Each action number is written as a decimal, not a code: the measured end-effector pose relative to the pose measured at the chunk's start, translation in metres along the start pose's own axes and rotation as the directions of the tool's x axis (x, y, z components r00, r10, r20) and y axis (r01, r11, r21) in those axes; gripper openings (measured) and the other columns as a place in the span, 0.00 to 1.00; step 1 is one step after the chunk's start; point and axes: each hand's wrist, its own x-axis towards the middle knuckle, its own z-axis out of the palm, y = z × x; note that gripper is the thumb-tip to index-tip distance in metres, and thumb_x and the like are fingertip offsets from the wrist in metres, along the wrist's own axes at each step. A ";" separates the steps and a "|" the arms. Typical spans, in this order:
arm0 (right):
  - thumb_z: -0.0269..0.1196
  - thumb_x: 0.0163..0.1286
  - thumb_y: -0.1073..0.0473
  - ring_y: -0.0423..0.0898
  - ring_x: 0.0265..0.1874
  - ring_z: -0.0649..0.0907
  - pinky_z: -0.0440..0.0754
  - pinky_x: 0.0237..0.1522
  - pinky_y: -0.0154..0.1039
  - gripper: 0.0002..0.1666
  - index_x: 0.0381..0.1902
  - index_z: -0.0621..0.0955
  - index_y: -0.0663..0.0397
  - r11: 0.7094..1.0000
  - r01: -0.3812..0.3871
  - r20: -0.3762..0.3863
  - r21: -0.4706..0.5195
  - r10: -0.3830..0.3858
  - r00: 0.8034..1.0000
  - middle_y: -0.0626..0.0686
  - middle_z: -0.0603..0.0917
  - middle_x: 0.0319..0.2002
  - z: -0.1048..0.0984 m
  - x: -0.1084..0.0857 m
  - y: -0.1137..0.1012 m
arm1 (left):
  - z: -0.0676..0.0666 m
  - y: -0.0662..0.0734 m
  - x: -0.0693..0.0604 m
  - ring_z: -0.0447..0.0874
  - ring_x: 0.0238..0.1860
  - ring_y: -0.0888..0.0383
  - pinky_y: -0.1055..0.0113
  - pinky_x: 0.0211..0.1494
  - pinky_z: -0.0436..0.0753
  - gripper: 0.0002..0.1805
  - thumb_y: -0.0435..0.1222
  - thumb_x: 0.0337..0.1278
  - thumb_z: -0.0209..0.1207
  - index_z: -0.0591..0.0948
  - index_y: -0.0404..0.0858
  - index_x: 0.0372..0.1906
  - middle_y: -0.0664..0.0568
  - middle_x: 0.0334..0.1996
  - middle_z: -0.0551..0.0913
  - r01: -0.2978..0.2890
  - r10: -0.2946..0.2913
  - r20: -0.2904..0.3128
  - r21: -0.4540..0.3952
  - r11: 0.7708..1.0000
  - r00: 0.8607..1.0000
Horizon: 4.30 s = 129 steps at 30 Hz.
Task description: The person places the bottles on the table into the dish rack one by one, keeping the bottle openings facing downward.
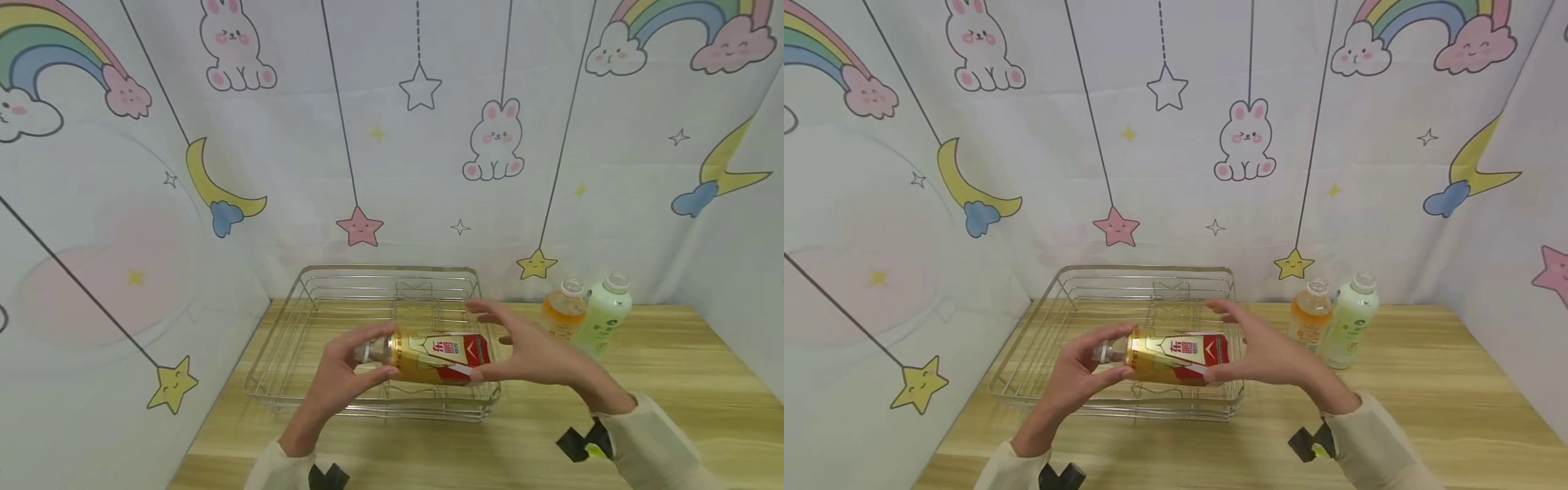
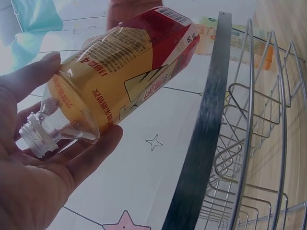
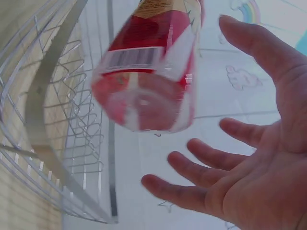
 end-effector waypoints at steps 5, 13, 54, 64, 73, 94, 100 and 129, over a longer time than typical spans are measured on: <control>0.73 0.59 0.63 0.63 0.70 0.63 0.76 0.58 0.60 0.51 0.75 0.59 0.48 0.950 0.095 -0.160 0.296 -0.049 0.986 0.58 0.62 0.73 0.013 -0.016 0.020 | 0.000 0.001 0.001 0.78 0.59 0.55 0.54 0.43 0.86 0.29 0.18 0.48 0.67 0.76 0.25 0.59 0.37 0.58 0.79 -0.009 0.009 -0.001 -0.064 0.998 1.000; 0.66 0.60 0.75 0.46 0.66 0.71 0.80 0.55 0.44 0.47 0.73 0.60 0.54 0.758 0.291 -0.320 0.585 -0.114 0.941 0.54 0.66 0.71 0.048 -0.019 0.031 | 0.002 0.000 0.003 0.76 0.61 0.53 0.54 0.45 0.86 0.27 0.20 0.51 0.67 0.76 0.25 0.59 0.41 0.61 0.78 -0.036 0.033 -0.021 -0.124 0.992 0.999; 0.65 0.55 0.81 0.48 0.54 0.81 0.82 0.51 0.43 0.41 0.65 0.70 0.55 0.729 0.317 -0.426 0.607 -0.039 0.904 0.55 0.75 0.58 0.033 -0.015 0.037 | -0.038 -0.012 -0.015 0.69 0.67 0.46 0.57 0.62 0.77 0.34 0.22 0.56 0.63 0.63 0.19 0.67 0.32 0.66 0.69 -0.011 0.008 -0.068 -0.035 0.999 0.998; 0.64 0.56 0.82 0.47 0.54 0.80 0.83 0.50 0.42 0.41 0.66 0.69 0.55 0.758 0.300 -0.434 0.579 -0.025 0.901 0.55 0.74 0.59 0.014 -0.016 0.034 | -0.071 -0.011 -0.035 0.71 0.66 0.52 0.65 0.61 0.77 0.38 0.11 0.47 0.58 0.61 0.17 0.67 0.44 0.66 0.73 0.033 -0.023 -0.189 0.046 0.998 0.982; 0.62 0.58 0.82 0.47 0.55 0.80 0.83 0.50 0.40 0.40 0.66 0.70 0.52 0.772 0.310 -0.440 0.554 -0.044 0.897 0.54 0.74 0.59 -0.010 -0.015 0.026 | -0.104 -0.007 -0.050 0.68 0.67 0.61 0.75 0.61 0.72 0.40 0.21 0.49 0.67 0.67 0.27 0.70 0.39 0.66 0.72 0.283 -0.138 -0.349 0.408 0.868 0.927; 0.64 0.62 0.79 0.44 0.57 0.77 0.83 0.47 0.34 0.37 0.67 0.71 0.52 0.846 0.242 -0.442 0.475 -0.008 0.897 0.53 0.72 0.60 -0.067 -0.003 0.025 | -0.138 -0.035 -0.085 0.51 0.72 0.31 0.30 0.66 0.58 0.54 0.44 0.54 0.69 0.49 0.36 0.79 0.34 0.76 0.49 0.560 -0.468 -0.308 0.500 0.661 0.828; 0.66 0.64 0.73 0.42 0.56 0.75 0.83 0.45 0.31 0.37 0.69 0.69 0.51 0.893 0.166 -0.442 0.419 0.041 0.896 0.52 0.71 0.60 -0.077 0.001 0.036 | -0.139 -0.035 -0.088 0.51 0.72 0.29 0.32 0.62 0.66 0.53 0.41 0.55 0.68 0.48 0.35 0.78 0.33 0.76 0.48 0.557 -0.485 -0.275 0.473 0.683 0.830; 0.76 0.57 0.53 0.65 0.57 0.75 0.80 0.51 0.55 0.47 0.68 0.66 0.60 0.978 -0.210 -0.361 -0.001 0.195 0.912 0.67 0.72 0.62 -0.080 0.047 0.046 | -0.148 -0.033 -0.101 0.57 0.69 0.28 0.50 0.53 0.81 0.64 0.30 0.48 0.73 0.36 0.35 0.79 0.32 0.77 0.40 0.611 -0.602 -0.126 0.273 0.743 0.788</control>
